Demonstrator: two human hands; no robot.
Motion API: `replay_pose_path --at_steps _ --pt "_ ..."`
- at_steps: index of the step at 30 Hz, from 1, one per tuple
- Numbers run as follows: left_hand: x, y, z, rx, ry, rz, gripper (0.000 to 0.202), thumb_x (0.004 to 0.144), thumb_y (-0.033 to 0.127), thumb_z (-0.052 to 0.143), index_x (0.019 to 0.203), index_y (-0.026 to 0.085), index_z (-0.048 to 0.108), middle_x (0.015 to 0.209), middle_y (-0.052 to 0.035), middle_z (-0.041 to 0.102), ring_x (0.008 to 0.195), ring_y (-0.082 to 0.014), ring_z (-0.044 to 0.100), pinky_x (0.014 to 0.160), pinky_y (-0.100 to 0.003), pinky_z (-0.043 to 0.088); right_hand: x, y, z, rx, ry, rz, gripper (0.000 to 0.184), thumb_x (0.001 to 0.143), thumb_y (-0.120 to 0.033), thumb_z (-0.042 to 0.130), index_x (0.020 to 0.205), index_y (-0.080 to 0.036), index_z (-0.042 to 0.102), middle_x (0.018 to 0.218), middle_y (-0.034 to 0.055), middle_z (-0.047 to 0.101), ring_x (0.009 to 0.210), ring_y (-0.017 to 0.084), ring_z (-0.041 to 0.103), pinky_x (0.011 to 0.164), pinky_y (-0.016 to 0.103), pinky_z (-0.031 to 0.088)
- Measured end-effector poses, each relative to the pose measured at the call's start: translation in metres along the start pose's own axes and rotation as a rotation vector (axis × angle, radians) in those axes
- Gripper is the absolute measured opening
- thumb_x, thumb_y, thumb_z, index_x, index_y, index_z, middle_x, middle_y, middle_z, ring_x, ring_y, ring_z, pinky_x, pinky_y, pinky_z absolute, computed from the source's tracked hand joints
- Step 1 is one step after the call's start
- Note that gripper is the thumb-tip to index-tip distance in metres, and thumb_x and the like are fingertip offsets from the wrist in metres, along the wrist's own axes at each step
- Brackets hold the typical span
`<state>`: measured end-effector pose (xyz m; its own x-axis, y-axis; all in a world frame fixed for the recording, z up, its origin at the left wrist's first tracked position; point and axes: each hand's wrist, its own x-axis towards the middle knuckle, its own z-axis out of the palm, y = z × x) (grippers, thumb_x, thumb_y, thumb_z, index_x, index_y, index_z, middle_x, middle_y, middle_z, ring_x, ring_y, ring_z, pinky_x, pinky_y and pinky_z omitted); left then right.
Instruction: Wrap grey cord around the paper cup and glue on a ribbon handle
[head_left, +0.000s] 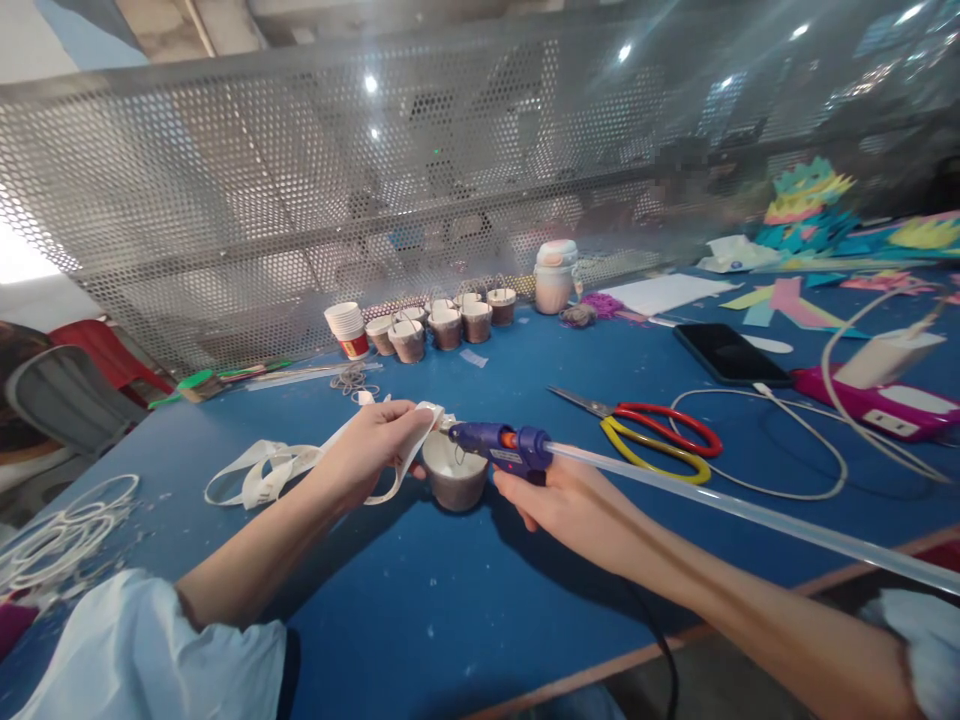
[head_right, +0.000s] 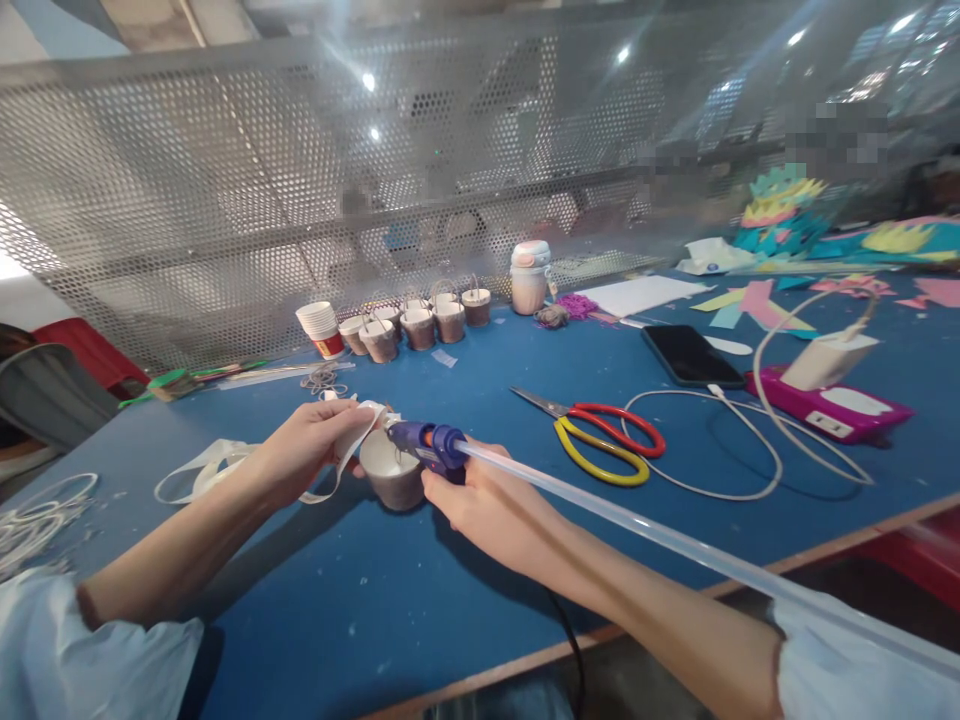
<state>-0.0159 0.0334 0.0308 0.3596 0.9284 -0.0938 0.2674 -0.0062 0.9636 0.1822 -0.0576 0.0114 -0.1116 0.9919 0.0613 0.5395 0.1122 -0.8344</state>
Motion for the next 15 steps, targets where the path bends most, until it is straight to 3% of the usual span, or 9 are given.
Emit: replay_pose_path --at_steps 8,15 --pt "0.0012 0.0002 0.0 -0.021 0.014 -0.014 0.03 0.071 0.046 0.065 0.073 0.016 0.066 0.064 -0.0014 0.061 0.054 -0.0133 0.056 0.049 -0.025 0.051 -0.0011 0.001 0.0011 0.011 0.019 -0.022 0.038 0.087 -0.032 0.046 0.051 -0.019 0.044 0.05 -0.0036 0.047 0.049 0.01 0.044 0.047 0.022 0.033" --pt "-0.0003 0.0016 0.0012 -0.027 0.023 -0.016 0.028 0.072 0.044 0.066 0.071 0.016 0.065 0.061 0.0004 0.059 0.054 -0.0129 0.056 0.048 -0.024 0.051 -0.0006 0.0014 0.0049 0.01 0.064 -0.127 0.033 0.086 -0.028 0.046 0.054 -0.019 0.046 0.048 -0.0042 0.046 0.049 0.011 0.043 0.051 0.023 0.034"
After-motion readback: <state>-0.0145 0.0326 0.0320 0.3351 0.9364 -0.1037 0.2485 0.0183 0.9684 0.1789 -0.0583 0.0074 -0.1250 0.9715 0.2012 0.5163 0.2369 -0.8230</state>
